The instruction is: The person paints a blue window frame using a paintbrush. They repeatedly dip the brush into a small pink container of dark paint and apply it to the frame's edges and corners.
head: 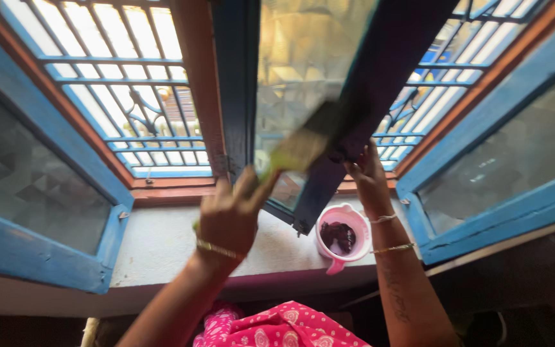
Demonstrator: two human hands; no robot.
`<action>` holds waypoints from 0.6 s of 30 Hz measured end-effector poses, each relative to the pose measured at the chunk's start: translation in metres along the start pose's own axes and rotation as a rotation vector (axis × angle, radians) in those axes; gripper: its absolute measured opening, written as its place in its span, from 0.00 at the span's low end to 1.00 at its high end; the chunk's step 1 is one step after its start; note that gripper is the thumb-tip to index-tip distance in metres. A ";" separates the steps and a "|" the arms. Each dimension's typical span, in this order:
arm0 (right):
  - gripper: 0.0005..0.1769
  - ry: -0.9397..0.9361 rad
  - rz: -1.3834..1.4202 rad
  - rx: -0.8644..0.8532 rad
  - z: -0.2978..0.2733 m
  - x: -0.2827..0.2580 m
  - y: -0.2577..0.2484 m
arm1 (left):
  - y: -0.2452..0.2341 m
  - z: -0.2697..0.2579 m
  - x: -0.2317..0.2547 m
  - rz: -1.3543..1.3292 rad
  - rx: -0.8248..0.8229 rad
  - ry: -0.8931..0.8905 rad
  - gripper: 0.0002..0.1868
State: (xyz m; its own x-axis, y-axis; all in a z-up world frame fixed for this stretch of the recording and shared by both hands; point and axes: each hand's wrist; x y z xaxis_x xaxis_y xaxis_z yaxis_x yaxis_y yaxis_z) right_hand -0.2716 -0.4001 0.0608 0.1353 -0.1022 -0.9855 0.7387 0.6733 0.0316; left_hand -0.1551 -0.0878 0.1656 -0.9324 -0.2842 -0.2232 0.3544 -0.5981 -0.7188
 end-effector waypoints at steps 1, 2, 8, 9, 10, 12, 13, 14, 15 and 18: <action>0.39 0.009 0.018 -0.003 0.001 0.001 -0.002 | 0.014 -0.022 0.002 -0.057 -0.077 -0.004 0.36; 0.40 0.018 0.035 -0.006 0.001 0.002 0.000 | 0.027 -0.040 0.001 -0.114 -0.154 -0.010 0.39; 0.39 -0.091 -0.005 -0.014 -0.008 -0.013 0.013 | 0.042 -0.061 -0.015 -0.086 -0.348 -0.048 0.34; 0.39 -0.069 -0.010 0.000 -0.009 -0.015 0.015 | 0.034 -0.048 -0.021 -0.046 -0.213 -0.051 0.29; 0.39 -0.047 -0.015 0.014 -0.011 -0.018 0.017 | 0.024 -0.032 -0.028 -0.005 -0.078 -0.056 0.24; 0.39 -0.044 -0.021 0.010 -0.014 -0.022 0.019 | -0.004 0.000 -0.042 0.081 0.109 -0.085 0.21; 0.39 -0.063 -0.018 -0.006 -0.015 -0.024 0.018 | -0.018 0.014 -0.046 0.016 0.247 -0.128 0.17; 0.38 -0.083 -0.015 -0.022 -0.016 -0.026 0.017 | -0.030 0.028 -0.049 -0.049 0.386 -0.168 0.14; 0.38 -0.081 -0.028 -0.021 -0.017 -0.026 0.017 | -0.041 0.039 -0.053 -0.053 0.457 -0.188 0.13; 0.38 -0.071 -0.049 -0.012 -0.019 -0.025 0.017 | -0.056 0.058 -0.059 -0.018 0.525 -0.179 0.14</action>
State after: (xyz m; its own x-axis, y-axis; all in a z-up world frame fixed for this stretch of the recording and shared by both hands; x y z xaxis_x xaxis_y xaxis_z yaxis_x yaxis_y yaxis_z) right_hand -0.2752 -0.3717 0.0829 0.1461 -0.1863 -0.9716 0.7373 0.6753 -0.0186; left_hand -0.1158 -0.0805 0.2570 -0.9281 -0.3664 -0.0657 0.3693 -0.8840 -0.2868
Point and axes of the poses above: each hand's wrist, its own z-axis towards the middle knuckle, its own y-axis out of the palm, x = y × z, and after that the axes turned 10 degrees about y, right-handed
